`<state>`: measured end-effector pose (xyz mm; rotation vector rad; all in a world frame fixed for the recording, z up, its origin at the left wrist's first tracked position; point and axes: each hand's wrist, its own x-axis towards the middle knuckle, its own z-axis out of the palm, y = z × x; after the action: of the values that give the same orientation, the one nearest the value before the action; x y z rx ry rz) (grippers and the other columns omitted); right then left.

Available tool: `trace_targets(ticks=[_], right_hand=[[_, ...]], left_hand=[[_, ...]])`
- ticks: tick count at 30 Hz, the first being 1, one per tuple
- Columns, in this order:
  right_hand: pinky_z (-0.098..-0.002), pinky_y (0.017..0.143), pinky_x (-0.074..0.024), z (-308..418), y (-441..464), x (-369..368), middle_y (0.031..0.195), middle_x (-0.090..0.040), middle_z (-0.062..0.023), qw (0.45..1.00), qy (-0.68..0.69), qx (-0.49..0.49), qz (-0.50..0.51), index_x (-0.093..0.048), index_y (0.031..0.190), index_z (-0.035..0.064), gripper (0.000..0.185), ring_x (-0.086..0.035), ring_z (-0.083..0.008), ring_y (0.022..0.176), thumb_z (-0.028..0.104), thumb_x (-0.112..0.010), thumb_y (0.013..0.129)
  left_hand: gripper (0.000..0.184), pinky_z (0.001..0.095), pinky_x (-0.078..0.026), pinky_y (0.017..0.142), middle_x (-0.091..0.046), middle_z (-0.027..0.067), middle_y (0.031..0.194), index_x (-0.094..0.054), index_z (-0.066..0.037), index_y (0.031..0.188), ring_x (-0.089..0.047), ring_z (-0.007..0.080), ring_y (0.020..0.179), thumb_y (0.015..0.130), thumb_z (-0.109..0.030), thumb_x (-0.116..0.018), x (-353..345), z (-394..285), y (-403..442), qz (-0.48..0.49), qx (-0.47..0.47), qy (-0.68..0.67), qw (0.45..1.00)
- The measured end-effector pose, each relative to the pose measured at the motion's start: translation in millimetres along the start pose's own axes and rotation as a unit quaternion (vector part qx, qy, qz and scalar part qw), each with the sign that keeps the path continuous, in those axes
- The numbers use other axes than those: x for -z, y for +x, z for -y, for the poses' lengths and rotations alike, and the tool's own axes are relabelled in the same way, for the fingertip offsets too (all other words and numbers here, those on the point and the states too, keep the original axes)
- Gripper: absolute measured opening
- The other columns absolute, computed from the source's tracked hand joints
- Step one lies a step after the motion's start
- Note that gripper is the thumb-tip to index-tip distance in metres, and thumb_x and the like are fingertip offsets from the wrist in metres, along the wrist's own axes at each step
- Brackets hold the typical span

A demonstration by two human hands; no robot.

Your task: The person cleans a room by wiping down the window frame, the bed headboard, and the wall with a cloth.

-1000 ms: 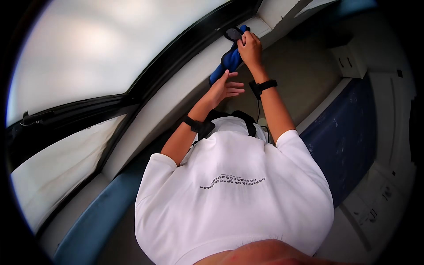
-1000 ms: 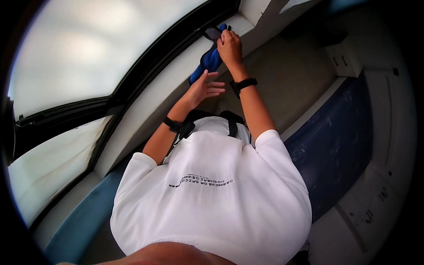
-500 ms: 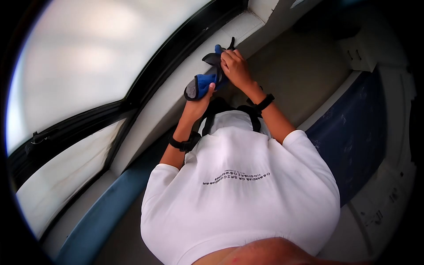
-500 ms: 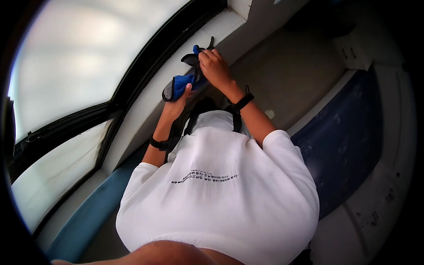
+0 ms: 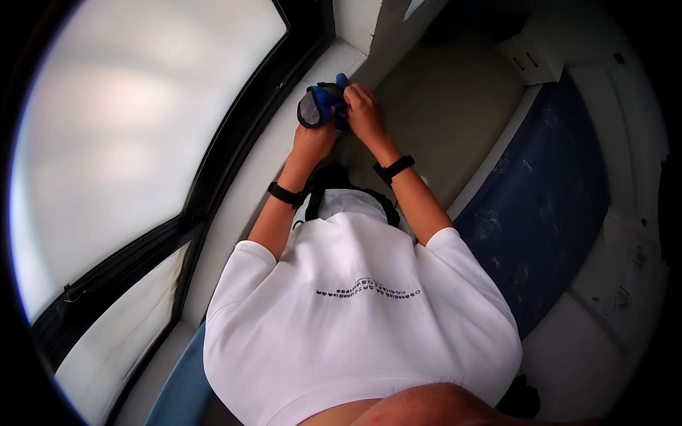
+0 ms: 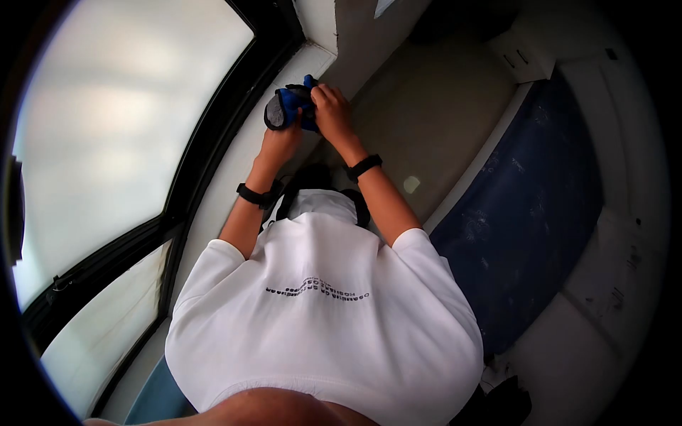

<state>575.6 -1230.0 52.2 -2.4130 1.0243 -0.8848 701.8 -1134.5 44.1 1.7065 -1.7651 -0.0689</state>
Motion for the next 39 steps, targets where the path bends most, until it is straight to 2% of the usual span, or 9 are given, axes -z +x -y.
trace_targets(ticks=[5,7,9,11,15,21,24,29,39], right_hand=[[-0.0465,0.077,-0.0516,-12,29,-8,0.095,-0.063,-0.0099,1.0,-0.009,0.019,-0.002,-0.053,0.094,0.0054,0.019,-0.06,-0.0358,0.091,-0.006,-0.06,0.081],[-0.0466,0.077,-0.051,-9,26,-12,0.095,-0.063,-0.011,1.0,-0.007,0.0,-0.004,-0.052,0.095,0.0055,0.019,-0.06,-0.0364,0.091,-0.006,-0.06,0.081],[-0.0467,0.077,-0.0505,-9,24,-15,0.095,-0.062,-0.0121,1.0,-0.004,-0.011,-0.003,-0.051,0.096,0.0055,0.02,-0.06,-0.037,0.091,-0.007,-0.059,0.081],[-0.0498,0.077,-0.0474,-12,13,-11,0.091,-0.061,-0.0182,0.996,0.082,-0.006,-0.027,-0.051,0.093,0.0024,0.013,-0.059,-0.0419,0.09,-0.007,-0.056,0.085],[-0.049,0.075,-0.0474,-9,-3,-10,0.09,-0.061,-0.0174,0.996,0.087,-0.02,-0.01,-0.05,0.094,0.0027,0.013,-0.06,-0.0417,0.089,-0.007,-0.056,0.087],[-0.0472,0.076,-0.0473,1,8,-19,0.091,-0.058,-0.0142,1.0,0.022,0.012,-0.012,-0.049,0.094,0.0045,0.019,-0.057,-0.0379,0.088,-0.009,-0.056,0.082],[-0.0467,0.076,-0.0476,-2,4,-12,0.092,-0.059,-0.0139,1.0,0.015,0.008,0.01,-0.05,0.094,0.0043,0.022,-0.057,-0.0375,0.09,-0.011,-0.056,0.08],[-0.0472,0.076,-0.0483,-13,-17,-14,0.096,-0.06,-0.0141,0.997,0.072,-0.011,0.028,-0.05,0.096,0.004,0.027,-0.058,-0.0374,0.096,-0.013,-0.056,0.076],[-0.045,0.073,-0.0516,-9,6,-3,0.101,-0.064,-0.0085,0.997,-0.052,0.046,0.022,-0.053,0.098,0.0069,0.026,-0.059,-0.034,0.091,-0.007,-0.06,0.078]], left_hand=[[0.026,0.0514,-0.053,0.074,-0.064,0.028,0.096,-0.061,0.004,0.116,-0.064,0.0463,0.09,0.098,-0.014,-0.056,7,7,38,0.077,0.07,0.007,0.995],[0.032,0.0519,-0.053,0.072,-0.065,0.027,0.092,-0.055,0.003,0.125,-0.064,0.0467,0.084,0.098,-0.014,-0.056,3,12,52,-0.123,0.087,-0.059,0.987],[0.04,0.0502,-0.051,0.073,-0.066,0.0209,0.098,-0.052,-0.001,0.132,-0.064,0.0408,0.087,0.096,-0.016,-0.059,6,21,53,-0.087,0.099,-0.05,0.99],[0.04,0.05,-0.051,0.076,-0.064,0.0197,0.103,-0.053,-0.004,0.134,-0.064,0.0397,0.093,0.097,-0.018,-0.057,6,20,57,0.081,0.153,-0.011,0.985],[0.042,0.0501,-0.051,0.072,-0.064,0.0191,0.1,-0.052,-0.006,0.137,-0.065,0.0396,0.089,0.098,-0.021,-0.055,-3,22,48,0.077,0.109,0.077,0.988],[0.04,0.0496,-0.055,0.067,-0.066,0.019,0.1,-0.057,-0.009,0.135,-0.067,0.0405,0.081,0.098,-0.024,-0.053,-9,31,43,-0.025,0.106,-0.039,0.993],[0.039,0.0508,-0.056,0.066,-0.07,0.0201,0.099,-0.059,-0.008,0.131,-0.069,0.0419,0.077,0.098,-0.028,-0.053,-8,29,49,-0.006,0.123,-0.044,0.991],[0.043,0.0527,-0.055,0.064,-0.07,0.0212,0.077,-0.063,-0.007,0.121,-0.068,0.0442,0.073,0.098,-0.041,-0.053,2,21,49,0.163,0.196,0.022,0.967],[0.043,0.0553,-0.055,0.07,-0.07,0.0251,0.083,-0.064,-0.007,0.119,-0.068,0.0464,0.079,0.099,-0.043,-0.049,5,15,54,0.148,0.205,0.006,0.968]])
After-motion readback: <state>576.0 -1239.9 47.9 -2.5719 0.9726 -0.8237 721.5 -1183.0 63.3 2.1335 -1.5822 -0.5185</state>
